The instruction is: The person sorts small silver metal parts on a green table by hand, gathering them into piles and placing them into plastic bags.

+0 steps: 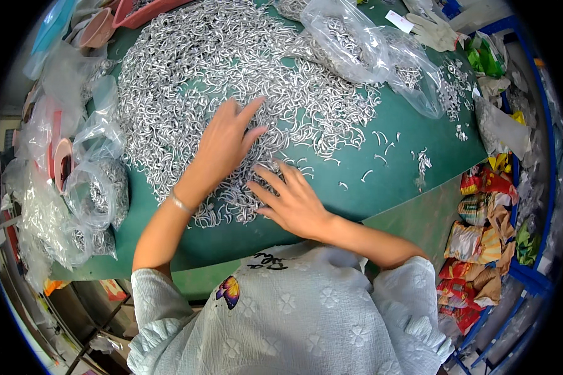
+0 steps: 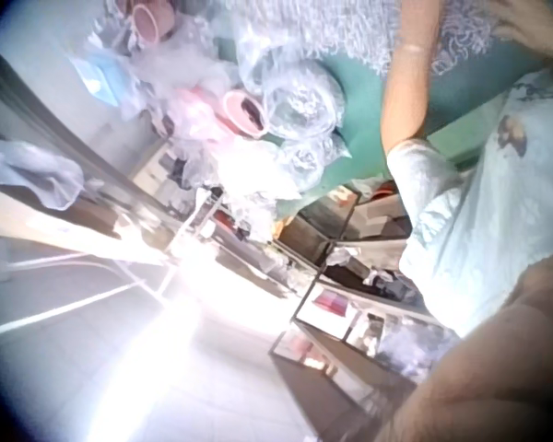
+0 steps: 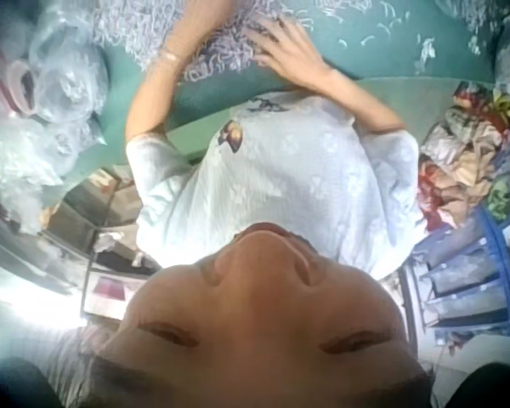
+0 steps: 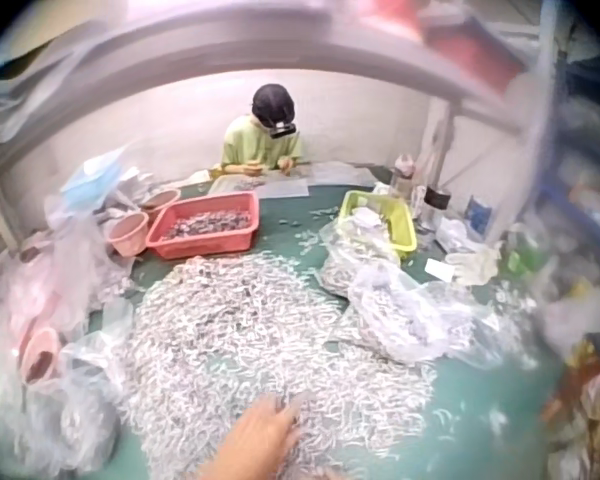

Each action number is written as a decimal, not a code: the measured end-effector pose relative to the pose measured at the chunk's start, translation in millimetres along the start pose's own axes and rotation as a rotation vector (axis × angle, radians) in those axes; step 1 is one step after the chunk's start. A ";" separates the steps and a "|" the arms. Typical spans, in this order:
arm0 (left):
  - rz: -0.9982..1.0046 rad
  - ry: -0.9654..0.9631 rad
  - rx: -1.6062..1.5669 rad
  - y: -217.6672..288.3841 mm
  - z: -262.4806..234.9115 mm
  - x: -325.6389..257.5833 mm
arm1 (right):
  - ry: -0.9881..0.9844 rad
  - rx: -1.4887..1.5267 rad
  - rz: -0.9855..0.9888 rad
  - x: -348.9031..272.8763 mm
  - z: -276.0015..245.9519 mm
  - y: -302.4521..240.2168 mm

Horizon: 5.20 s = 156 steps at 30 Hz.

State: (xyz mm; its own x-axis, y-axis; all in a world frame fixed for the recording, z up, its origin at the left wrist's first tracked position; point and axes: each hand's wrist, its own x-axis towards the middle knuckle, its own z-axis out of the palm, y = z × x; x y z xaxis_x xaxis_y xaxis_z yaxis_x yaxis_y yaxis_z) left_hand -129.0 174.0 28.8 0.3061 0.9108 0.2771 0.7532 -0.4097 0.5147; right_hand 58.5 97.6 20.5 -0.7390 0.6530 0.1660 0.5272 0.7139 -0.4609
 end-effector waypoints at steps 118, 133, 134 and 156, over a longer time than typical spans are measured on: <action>-0.396 0.142 0.362 -39.3 -19.1 -116.0 | 0.266 0.452 0.208 44.6 -67.9 66.4; -0.366 0.149 0.360 -35.4 -19.1 -112.3 | 0.995 -0.413 1.011 -218.3 -144.9 310.3; -0.383 0.153 0.360 -38.3 -18.8 -114.8 | 1.016 -0.472 0.974 -221.5 -144.0 316.2; -0.664 0.414 0.313 -98.5 -66.1 -95.1 | 0.159 0.182 -0.163 182.2 37.3 40.7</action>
State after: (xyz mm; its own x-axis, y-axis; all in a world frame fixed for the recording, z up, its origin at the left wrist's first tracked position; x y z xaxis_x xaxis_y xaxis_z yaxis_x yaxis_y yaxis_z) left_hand -270.8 124.4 5.4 -0.4501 0.8400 0.3030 0.8466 0.2935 0.4440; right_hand -70.4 236.1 -0.5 -0.7249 0.5755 0.3787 0.3128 0.7647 -0.5634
